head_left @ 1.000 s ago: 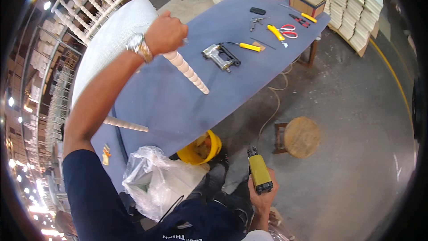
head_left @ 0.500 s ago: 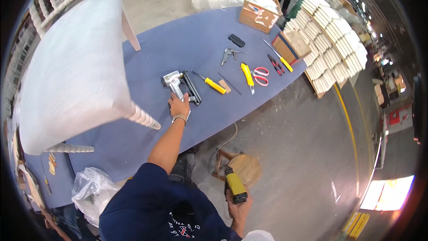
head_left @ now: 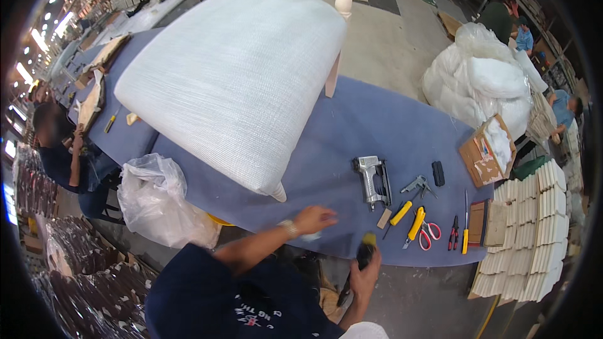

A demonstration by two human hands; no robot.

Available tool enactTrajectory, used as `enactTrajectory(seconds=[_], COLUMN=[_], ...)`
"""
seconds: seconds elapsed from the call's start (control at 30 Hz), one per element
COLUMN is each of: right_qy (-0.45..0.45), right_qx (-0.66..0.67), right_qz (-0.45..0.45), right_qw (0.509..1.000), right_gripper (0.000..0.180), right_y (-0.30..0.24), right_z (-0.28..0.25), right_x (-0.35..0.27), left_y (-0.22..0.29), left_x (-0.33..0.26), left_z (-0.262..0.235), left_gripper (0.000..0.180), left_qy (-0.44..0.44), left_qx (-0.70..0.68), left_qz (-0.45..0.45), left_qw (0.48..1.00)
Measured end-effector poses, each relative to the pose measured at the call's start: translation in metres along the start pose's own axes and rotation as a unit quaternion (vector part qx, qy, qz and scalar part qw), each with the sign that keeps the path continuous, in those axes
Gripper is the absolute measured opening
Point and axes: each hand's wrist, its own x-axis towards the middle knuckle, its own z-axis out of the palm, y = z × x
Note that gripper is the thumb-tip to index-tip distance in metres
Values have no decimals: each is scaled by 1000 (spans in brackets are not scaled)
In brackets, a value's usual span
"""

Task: The person staples white fabric onto the underside of a white wooden chair seat using a pneumatic staple gun. They repeatedly pull and smooth the fabric, then fire staples along the perimeter. The person also uses a yellow utility knife to trim excess fabric and a screwdriver to tuck edges before continuing to staple.

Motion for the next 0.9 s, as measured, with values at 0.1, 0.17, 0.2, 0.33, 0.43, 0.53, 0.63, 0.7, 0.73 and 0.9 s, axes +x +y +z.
enactTrajectory(seconds=[0.1,0.17,0.2,0.33,0.43,0.53,0.63,0.7,0.73,0.9], right_qy=[-25,-41,-43,-18,4,48,-29,-69,-59,249], right_qx=[-4,-30,-66,-180,-234,-253,158,345,417,291], right_qz=[-99,-172,-143,-125,-88,-143,-166,-244,-316,-410], right_qw=[995,984,987,975,968,956,973,904,850,828], right_gripper=[69,66,65,60,62,54,50,59,65,64], right_y=[9,8,7,17,57,62,-91,-149,-155,-183], right_z=[22,34,35,51,49,47,81,113,131,213], right_x=[57,93,109,190,252,284,213,144,125,124], left_y=[-65,-88,-91,-114,-113,-116,-124,-117,-115,-104], left_x=[-105,-171,-199,-289,-300,-286,-281,-255,-231,-201], left_z=[-51,-101,-125,-214,-277,-345,-409,-443,-457,-458], left_gripper=[45,38,34,37,47,71,81,80,77,41], left_qy=[118,237,314,519,558,536,543,525,504,411], left_qx=[8,7,5,23,75,65,100,71,36,-86], left_qz=[-115,-206,-228,-224,-163,-151,-162,-105,-42,-70], left_qw=[986,949,922,825,810,828,818,842,862,905])
